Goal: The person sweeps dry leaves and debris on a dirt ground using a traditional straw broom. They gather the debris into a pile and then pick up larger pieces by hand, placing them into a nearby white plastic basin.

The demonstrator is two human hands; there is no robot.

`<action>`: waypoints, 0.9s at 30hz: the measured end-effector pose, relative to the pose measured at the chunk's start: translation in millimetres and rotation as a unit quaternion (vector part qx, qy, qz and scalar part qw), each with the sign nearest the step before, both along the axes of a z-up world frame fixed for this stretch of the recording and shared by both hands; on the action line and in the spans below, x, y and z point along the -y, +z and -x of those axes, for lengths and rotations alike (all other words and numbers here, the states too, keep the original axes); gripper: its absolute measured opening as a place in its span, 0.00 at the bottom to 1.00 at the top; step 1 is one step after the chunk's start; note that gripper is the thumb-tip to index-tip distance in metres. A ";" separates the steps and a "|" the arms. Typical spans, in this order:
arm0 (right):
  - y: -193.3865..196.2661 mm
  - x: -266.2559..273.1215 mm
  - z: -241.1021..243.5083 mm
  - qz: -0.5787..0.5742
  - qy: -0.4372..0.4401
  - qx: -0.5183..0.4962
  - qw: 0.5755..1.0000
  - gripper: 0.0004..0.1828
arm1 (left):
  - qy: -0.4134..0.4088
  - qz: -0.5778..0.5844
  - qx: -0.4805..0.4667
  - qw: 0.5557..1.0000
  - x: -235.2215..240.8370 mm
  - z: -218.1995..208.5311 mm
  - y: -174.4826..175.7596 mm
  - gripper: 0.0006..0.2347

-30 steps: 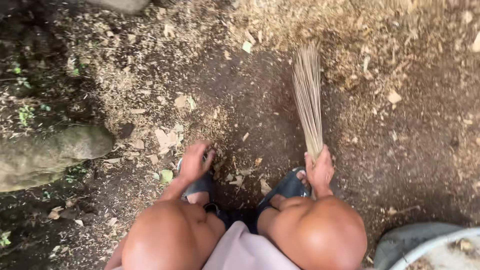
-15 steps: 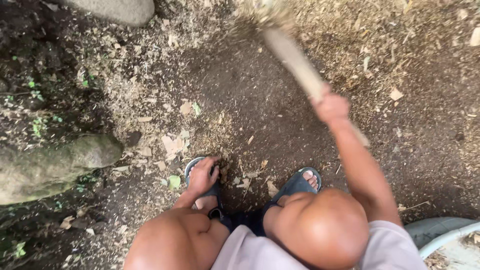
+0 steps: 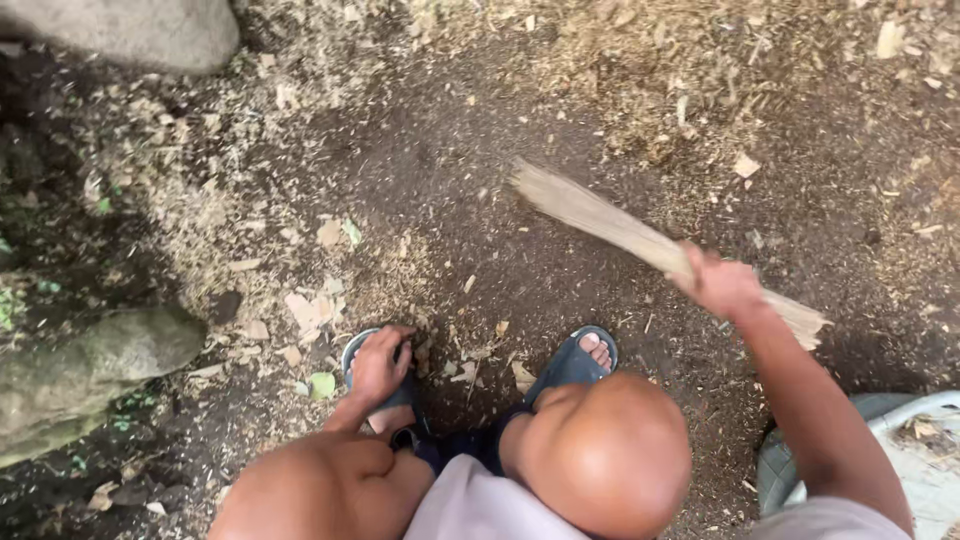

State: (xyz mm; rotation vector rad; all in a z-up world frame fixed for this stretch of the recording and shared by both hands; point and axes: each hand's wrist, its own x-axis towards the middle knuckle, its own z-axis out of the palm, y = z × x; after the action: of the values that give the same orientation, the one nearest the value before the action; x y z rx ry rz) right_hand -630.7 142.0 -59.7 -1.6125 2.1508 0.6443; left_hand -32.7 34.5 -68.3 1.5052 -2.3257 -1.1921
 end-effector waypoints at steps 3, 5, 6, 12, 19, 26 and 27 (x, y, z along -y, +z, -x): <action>3.5 11.1 72.3 -0.114 -0.146 -0.075 0.980 0.42 | -0.030 0.032 -0.011 0.999 3.1 3.3 -4.7 0.12; 11.8 25.5 117.9 -0.081 -0.139 -0.135 0.978 0.40 | -0.039 0.015 0.056 0.998 -0.1 1.4 -3.4 0.09; 18.1 29.7 136.7 -0.057 -0.101 -0.163 0.980 0.38 | -0.046 0.003 0.090 0.995 -3.5 -0.1 -1.6 0.08; 41.4 62.7 181.3 0.079 -0.137 -0.156 0.975 0.40 | -0.043 0.044 0.029 0.998 -0.6 12.8 -1.9 0.09; 49.9 62.8 114.0 0.069 -0.219 -0.041 0.972 0.44 | -0.055 0.047 0.028 0.997 5.1 14.4 0.7 0.09; -1.7 70.8 -10.3 0.026 0.022 0.008 0.999 0.39 | -0.086 0.083 0.021 0.993 6.9 17.8 -4.2 0.09; -8.7 84.1 -8.9 0.036 0.034 0.009 0.999 0.38 | -0.091 0.091 0.021 0.991 10.1 18.4 -6.0 0.10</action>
State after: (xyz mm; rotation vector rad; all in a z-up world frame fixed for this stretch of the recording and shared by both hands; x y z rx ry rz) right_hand -621.8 57.9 -68.4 -1.7279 2.1378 0.5775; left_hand -51.1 24.4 -74.3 1.2933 -2.5660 -0.9595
